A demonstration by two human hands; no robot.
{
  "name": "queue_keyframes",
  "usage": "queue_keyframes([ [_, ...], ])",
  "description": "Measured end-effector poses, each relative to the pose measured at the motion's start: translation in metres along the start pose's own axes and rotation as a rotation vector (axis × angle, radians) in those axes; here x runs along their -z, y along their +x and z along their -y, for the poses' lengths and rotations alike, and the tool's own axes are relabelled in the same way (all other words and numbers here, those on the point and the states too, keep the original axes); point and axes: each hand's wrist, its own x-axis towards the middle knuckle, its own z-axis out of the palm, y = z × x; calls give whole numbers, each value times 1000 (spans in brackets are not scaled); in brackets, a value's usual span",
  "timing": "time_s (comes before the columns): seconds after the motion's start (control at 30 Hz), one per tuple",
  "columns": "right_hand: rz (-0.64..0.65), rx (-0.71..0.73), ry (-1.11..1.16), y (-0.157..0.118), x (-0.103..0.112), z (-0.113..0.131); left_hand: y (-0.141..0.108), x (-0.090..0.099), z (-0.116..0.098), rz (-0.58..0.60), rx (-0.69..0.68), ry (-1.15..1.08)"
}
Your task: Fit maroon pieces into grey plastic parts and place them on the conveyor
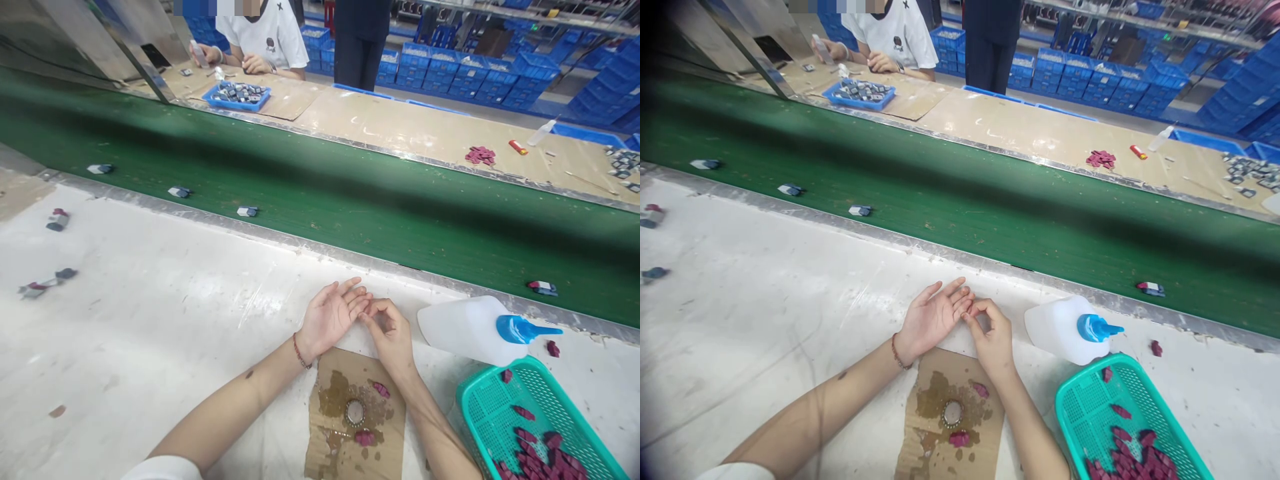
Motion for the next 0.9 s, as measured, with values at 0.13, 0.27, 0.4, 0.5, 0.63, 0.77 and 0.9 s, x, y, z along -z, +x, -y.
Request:
queue_keyframes([
  [0.13, 11, 20, -6, -1, -1, -1, 0, -2, 0, -12, 0, -10],
  [0.27, 13, 43, -20, -2, -3, 1, -1, -3, 0, -22, -1, -15],
  [0.4, -8, 59, -27, -2, -2, 2, -2, -4, -1, -47, 4, -32],
  [0.5, -24, 45, 10, -1, -1, 0, -2, -4, -1, -56, 3, -38],
  [0.63, -11, 15, 47, 0, -1, -5, -1, -3, -1, -38, 3, -29],
  [0.77, -3, -18, 81, 0, -1, -6, 1, -1, -1, -7, 7, -20],
  [0.9, 24, -45, 134, 1, 0, -7, 0, 0, -1, 11, 14, -26],
])
